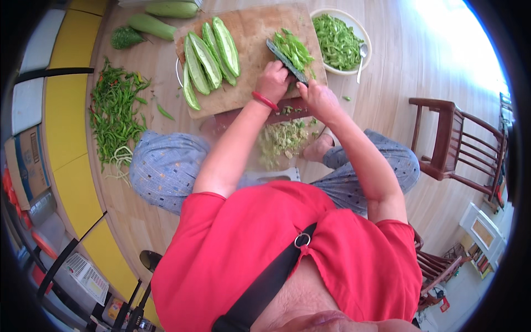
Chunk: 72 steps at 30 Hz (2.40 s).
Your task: The person scoops seeds out of halved bitter melons by hand and then slices the melons on a wooden board using a cleaver.
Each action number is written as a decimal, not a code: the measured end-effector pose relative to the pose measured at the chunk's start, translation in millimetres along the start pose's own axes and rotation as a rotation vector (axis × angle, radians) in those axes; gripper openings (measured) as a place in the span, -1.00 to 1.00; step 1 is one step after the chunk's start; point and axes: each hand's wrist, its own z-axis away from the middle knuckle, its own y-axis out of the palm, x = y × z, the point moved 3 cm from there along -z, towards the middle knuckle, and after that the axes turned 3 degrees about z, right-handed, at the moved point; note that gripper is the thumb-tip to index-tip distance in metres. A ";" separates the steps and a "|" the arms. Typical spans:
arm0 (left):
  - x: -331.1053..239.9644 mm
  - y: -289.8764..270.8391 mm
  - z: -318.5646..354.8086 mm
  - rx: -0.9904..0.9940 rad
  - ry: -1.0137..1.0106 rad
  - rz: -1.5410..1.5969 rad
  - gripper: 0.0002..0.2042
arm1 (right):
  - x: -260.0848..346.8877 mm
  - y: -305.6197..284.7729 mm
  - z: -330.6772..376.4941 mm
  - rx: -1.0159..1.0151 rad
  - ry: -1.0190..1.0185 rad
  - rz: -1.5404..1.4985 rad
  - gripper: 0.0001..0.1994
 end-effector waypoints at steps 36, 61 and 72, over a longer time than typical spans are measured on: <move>5.3 -2.7 12.4 -0.100 0.126 -0.021 -0.90 | 9.8 -20.7 18.2 0.031 -0.105 -0.124 -0.59; 1.0 -0.3 20.4 -0.146 0.079 0.000 -0.91 | 8.2 -4.4 16.0 0.042 -0.119 -0.104 -0.57; 4.1 -3.3 19.5 -0.121 0.083 0.016 -0.88 | 8.1 0.9 18.4 0.073 -0.153 -0.041 -0.72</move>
